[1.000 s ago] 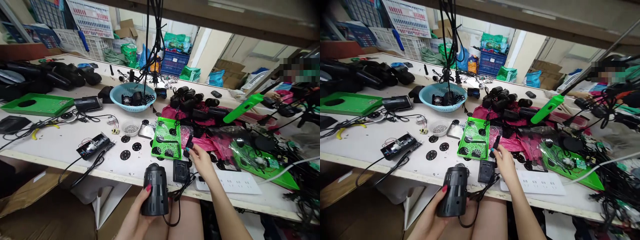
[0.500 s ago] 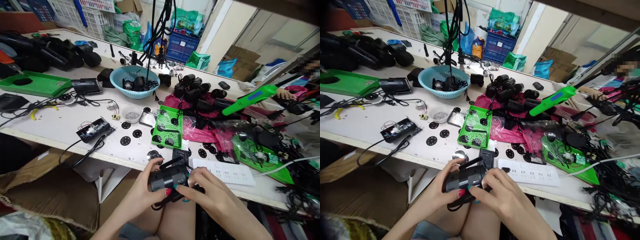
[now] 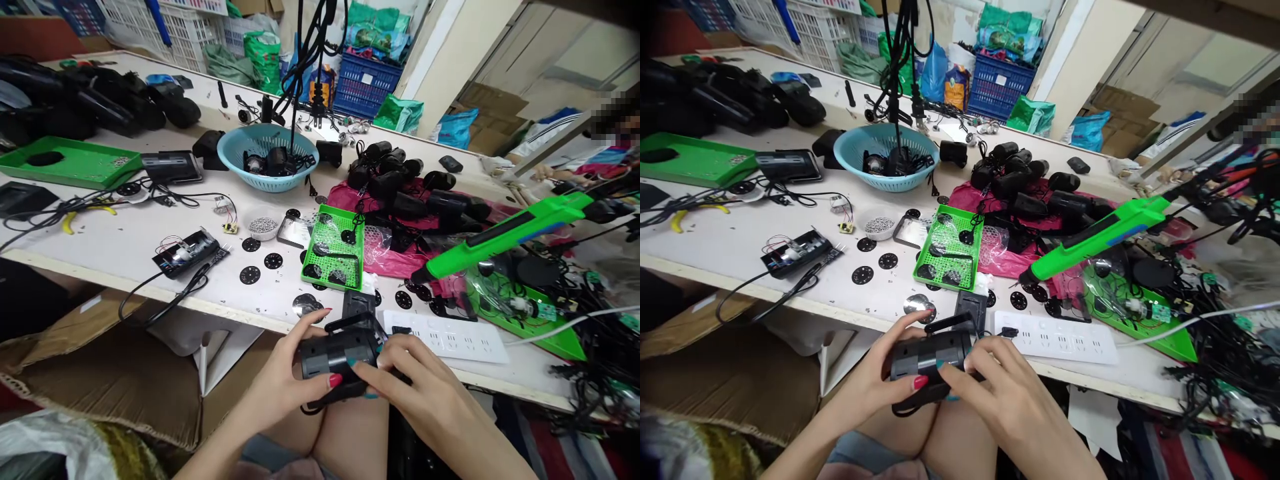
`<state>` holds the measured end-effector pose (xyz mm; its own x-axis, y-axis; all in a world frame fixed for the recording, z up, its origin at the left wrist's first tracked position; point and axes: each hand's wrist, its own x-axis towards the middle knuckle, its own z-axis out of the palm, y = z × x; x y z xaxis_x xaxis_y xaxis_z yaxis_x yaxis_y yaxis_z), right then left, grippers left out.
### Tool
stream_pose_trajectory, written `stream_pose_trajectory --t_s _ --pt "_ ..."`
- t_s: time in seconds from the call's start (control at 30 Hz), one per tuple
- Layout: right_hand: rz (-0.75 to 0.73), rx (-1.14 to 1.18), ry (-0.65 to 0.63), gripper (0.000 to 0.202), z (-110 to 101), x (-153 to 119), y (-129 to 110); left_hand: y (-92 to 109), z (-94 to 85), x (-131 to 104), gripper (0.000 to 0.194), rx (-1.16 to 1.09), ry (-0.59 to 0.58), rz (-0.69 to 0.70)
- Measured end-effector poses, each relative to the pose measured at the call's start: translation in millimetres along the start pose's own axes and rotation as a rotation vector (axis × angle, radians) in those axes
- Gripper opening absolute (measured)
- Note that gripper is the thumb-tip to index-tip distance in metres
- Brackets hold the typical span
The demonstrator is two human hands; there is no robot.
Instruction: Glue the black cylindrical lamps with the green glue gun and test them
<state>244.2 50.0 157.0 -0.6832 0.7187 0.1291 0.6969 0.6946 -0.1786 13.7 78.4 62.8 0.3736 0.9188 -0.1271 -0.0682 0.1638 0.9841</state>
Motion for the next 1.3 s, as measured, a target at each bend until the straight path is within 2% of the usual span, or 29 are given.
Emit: stream_pose_trajectory --t_s 0.2,0.43,0.67,0.87,1.03,1.23,1.3 --pt "-0.014 0.068 0.003 0.029 -0.5 -1.6 -0.8 -5.0 1.8 2.3 0.059 -0.011 -0.01 -0.015" --pt "0.003 0.097 0.018 0.013 3.7 -5.1 0.0 -6.4 1.4 5.2 0.06 -0.042 -0.038 -0.007" --pt "0.038 0.133 -0.028 0.012 6.1 -6.1 -2.0 -6.3 3.4 7.0 0.051 -0.148 -0.053 -0.023" --pt "0.04 0.083 0.071 0.013 15.5 -11.0 -2.5 -7.8 3.2 9.2 0.052 -0.234 -0.016 -0.053" --pt "0.05 0.085 0.105 0.01 25.9 -16.1 -3.6 -10.7 6.4 9.0 0.052 -0.276 -0.002 -0.084" --pt "0.027 0.034 0.253 0.014 44.4 -23.9 -7.2 -11.0 6.4 9.2 0.052 -0.344 -0.054 -0.042" --pt "0.029 0.009 0.284 0.016 50.2 -25.1 -8.6 -12.1 6.9 10.2 0.052 -0.387 -0.036 -0.066"
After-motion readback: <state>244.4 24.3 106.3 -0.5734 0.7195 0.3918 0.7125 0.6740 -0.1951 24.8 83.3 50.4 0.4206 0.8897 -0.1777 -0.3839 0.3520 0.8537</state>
